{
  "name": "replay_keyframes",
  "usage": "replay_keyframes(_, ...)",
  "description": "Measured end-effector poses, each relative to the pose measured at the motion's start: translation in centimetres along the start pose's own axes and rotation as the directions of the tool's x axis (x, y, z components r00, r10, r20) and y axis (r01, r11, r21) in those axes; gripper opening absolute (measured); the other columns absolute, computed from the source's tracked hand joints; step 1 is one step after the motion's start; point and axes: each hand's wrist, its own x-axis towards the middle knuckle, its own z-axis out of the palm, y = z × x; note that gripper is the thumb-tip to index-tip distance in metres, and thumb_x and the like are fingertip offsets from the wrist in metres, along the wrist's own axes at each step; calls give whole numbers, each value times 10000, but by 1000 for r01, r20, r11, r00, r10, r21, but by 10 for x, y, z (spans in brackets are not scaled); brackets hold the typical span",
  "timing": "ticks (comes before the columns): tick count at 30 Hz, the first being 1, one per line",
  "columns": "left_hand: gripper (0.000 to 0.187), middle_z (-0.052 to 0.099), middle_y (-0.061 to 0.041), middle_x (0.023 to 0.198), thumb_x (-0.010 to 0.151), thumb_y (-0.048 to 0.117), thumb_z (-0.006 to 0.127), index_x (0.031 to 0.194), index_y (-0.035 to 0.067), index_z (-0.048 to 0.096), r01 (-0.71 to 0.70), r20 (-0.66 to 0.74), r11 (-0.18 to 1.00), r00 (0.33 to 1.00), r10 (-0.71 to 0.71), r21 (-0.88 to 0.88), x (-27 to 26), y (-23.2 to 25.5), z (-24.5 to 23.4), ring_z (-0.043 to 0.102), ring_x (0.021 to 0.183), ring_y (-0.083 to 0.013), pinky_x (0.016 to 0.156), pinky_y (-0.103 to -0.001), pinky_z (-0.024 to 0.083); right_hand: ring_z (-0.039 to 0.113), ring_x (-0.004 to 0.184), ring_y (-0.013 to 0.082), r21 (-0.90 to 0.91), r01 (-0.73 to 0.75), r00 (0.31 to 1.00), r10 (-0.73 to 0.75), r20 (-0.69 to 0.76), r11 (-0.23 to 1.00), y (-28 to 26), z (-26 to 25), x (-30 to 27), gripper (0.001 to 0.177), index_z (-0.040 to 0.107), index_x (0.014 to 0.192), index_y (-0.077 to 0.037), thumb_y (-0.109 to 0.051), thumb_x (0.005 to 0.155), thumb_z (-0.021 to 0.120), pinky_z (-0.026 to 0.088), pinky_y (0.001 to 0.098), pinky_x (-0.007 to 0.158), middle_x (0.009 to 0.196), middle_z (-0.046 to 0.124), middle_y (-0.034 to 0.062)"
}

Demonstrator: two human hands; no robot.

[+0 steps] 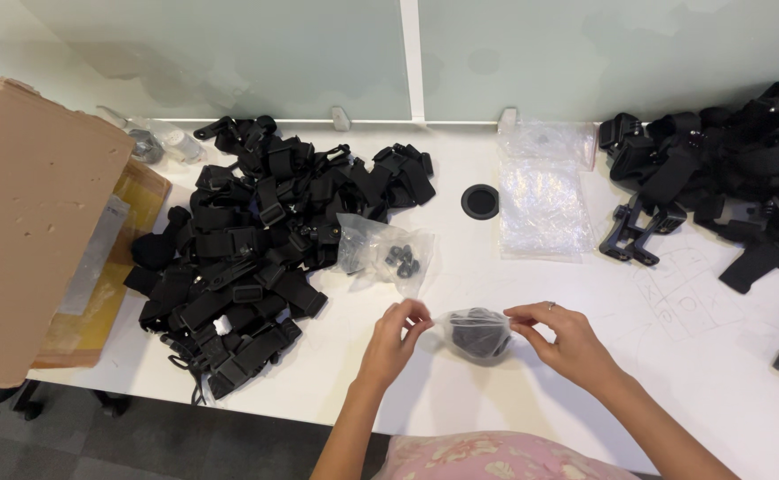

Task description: The person places black plastic components into small plastic bags, seals the bags, and puts them into a cardboard box on an office desk.

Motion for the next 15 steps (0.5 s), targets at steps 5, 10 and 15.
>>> replay_keyframes(5, 368, 675, -67, 985, 942, 62, 687, 1266, 61, 512, -78, -105, 995, 991, 84, 56, 1, 15, 6, 616, 857, -225, 801, -365, 518, 618, 808, 180, -66, -16, 1000, 16, 6, 998, -6, 0, 3, 235, 761, 1127, -178, -158, 908, 679, 530, 351, 651, 837, 691, 25)
replay_keyframes(10, 338, 673, -47, 995, 931, 49, 676, 1238, 78, 538, -84, -80, 986, 992, 96, 141, -1, 21, 5, 572, 855, -243, 871, -399, 448, 585, 833, 190, -84, 91, 996, -92, -9, 992, -6, 3, 5, 337, 704, 1277, -157, -130, 957, 603, 505, 362, 748, 901, 657, 54)
replay_keyframes(15, 234, 688, -45, 949, 928, 56, 688, 1153, 92, 634, -207, -46, 958, 974, 220, 200, -3, 19, 4, 607, 902, -231, 887, -393, 437, 627, 716, 193, 12, -2, 998, 1, 62, 1000, 4, 7, 5, 272, 719, 1203, -126, -143, 958, 601, 540, 340, 700, 977, 686, 46)
